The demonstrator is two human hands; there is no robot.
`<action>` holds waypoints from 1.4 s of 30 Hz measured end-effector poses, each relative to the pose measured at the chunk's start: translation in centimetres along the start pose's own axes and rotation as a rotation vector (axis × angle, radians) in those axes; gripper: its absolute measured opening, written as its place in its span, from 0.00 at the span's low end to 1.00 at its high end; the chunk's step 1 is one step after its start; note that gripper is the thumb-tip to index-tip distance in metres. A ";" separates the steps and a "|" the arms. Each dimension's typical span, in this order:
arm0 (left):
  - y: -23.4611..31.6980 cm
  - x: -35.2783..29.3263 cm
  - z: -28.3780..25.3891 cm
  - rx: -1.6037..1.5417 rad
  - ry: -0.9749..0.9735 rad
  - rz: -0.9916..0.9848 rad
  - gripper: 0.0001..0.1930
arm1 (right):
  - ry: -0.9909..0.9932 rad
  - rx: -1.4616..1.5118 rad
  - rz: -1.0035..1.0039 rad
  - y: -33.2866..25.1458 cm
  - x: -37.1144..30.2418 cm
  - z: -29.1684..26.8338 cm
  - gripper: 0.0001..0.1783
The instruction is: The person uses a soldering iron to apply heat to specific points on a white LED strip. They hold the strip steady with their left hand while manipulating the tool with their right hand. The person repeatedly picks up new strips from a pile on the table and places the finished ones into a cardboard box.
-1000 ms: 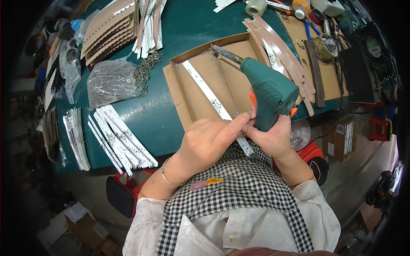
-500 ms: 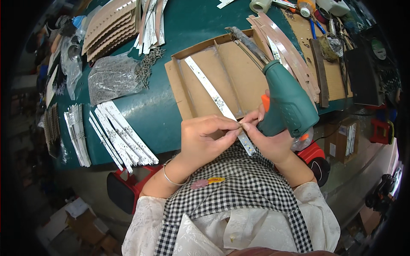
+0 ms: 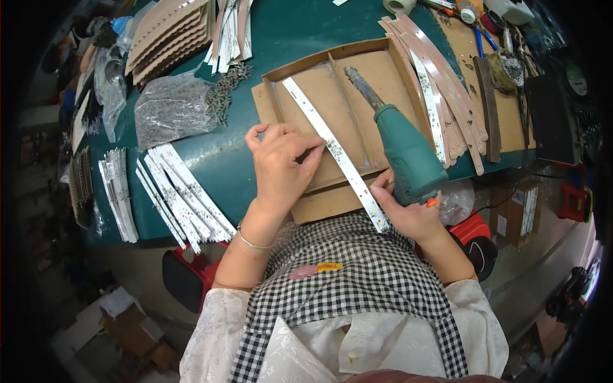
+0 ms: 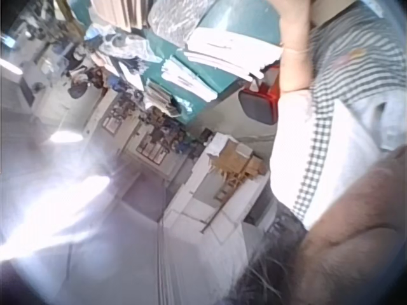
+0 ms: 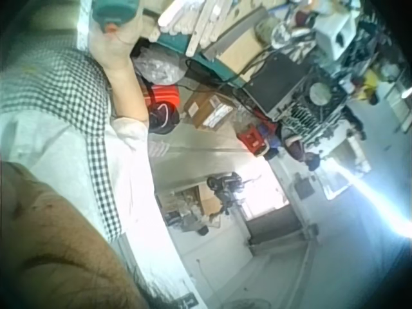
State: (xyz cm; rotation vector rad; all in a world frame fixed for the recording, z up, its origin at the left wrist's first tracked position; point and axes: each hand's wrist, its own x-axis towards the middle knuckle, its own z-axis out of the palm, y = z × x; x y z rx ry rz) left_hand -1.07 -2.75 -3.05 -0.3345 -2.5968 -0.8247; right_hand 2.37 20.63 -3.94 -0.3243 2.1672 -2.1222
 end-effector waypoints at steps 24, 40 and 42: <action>-1.1 -0.1 0.5 -0.026 -0.067 0.029 0.07 | -0.023 -0.035 0.126 0.8 -0.3 0.1 0.11; -1.0 -0.7 0.9 -0.147 -0.006 -0.076 0.07 | -0.023 0.286 0.161 -2.7 -1.9 -4.5 0.30; -1.0 -0.7 1.1 -0.148 0.009 -0.070 0.07 | -0.037 0.316 0.136 -3.6 -2.2 -5.0 0.31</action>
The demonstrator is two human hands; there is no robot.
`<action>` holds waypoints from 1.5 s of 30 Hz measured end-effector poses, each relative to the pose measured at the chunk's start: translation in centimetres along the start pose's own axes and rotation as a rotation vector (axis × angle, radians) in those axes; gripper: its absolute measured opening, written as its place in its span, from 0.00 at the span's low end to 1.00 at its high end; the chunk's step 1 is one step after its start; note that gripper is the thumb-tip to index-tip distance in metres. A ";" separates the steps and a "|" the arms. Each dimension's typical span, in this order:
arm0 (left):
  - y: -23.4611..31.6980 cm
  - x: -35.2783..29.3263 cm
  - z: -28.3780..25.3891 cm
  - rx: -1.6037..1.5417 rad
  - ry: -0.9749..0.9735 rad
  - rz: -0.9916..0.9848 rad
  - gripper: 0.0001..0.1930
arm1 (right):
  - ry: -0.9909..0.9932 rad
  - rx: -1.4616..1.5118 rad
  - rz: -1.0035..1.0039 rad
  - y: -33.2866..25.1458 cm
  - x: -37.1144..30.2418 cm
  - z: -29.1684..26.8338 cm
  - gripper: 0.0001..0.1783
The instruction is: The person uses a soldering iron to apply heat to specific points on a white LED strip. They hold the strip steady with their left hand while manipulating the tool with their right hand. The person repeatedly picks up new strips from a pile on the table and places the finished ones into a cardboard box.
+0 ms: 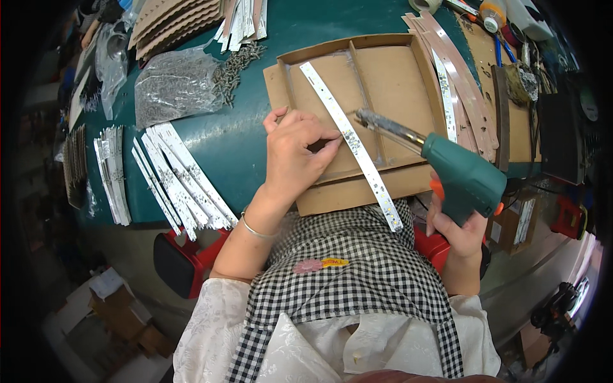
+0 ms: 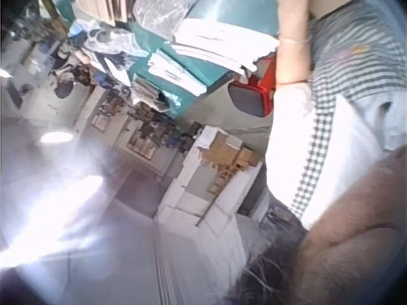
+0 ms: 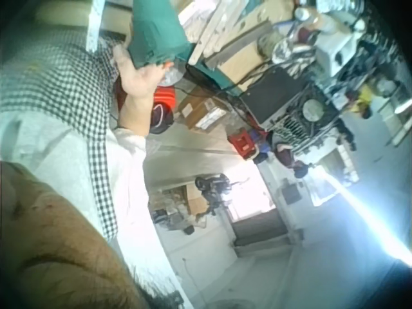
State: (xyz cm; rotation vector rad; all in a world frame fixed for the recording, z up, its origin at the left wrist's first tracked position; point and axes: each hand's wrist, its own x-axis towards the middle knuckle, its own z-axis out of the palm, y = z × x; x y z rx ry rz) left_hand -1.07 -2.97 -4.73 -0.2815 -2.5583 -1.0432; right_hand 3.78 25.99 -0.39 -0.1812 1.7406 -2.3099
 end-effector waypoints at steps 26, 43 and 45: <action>0.2 0.2 0.2 -0.010 0.024 -0.019 0.04 | -0.129 -0.100 0.175 0.6 -0.2 -2.4 0.31; 0.5 0.2 0.3 0.056 0.005 -0.032 0.04 | -0.054 -0.080 0.209 -0.2 0.2 -1.3 0.28; 0.4 0.2 0.5 0.034 0.023 -0.035 0.04 | -0.075 -0.094 0.203 0.1 0.0 -1.6 0.29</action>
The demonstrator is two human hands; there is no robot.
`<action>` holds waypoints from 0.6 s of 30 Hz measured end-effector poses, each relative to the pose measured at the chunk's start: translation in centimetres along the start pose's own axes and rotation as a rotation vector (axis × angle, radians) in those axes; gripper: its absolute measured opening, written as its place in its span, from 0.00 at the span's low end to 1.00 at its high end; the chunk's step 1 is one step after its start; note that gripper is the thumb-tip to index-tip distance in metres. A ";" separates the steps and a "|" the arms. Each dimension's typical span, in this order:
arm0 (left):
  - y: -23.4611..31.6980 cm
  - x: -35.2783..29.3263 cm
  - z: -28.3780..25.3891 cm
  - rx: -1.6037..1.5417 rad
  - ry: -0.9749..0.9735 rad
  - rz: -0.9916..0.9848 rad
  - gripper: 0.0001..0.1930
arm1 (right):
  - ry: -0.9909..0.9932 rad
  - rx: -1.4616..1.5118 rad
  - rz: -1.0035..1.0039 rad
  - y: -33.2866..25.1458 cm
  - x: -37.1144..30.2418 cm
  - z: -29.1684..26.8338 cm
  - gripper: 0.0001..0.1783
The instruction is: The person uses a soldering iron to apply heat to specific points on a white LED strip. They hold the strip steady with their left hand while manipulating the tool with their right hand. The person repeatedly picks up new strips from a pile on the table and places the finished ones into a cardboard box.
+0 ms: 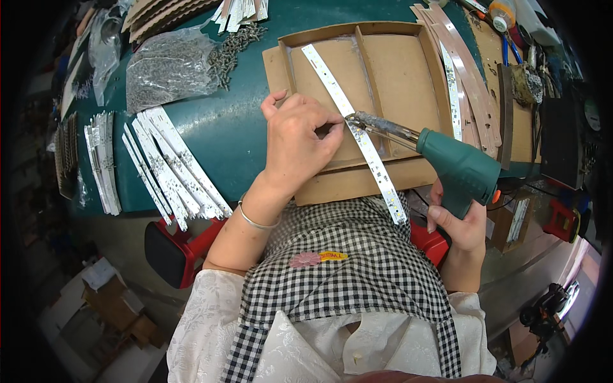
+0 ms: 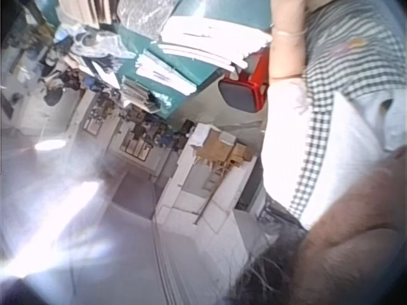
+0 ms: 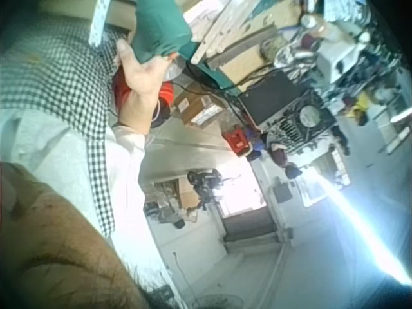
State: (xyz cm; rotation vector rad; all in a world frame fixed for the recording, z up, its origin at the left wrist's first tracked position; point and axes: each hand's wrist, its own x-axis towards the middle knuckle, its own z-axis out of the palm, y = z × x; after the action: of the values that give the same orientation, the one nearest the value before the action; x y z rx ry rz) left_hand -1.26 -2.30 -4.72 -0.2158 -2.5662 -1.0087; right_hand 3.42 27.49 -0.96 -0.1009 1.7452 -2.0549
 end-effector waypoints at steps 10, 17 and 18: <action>0.0 0.0 -0.1 -0.023 -0.011 -0.023 0.03 | 0.167 0.087 -0.108 -1.3 -0.6 -1.4 0.40; 0.0 0.1 -0.3 0.024 -0.029 0.002 0.04 | 0.267 0.103 -0.251 -2.0 -1.1 -1.4 0.41; 0.1 0.2 -0.2 0.020 -0.035 0.007 0.04 | 0.273 0.095 -0.273 -2.0 -1.3 -1.6 0.41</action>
State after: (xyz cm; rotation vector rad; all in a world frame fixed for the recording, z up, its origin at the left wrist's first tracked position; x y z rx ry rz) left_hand -1.36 -2.35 -4.46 -0.2389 -2.6037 -0.9852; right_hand 3.46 29.69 0.87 -0.0320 1.8743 -2.4429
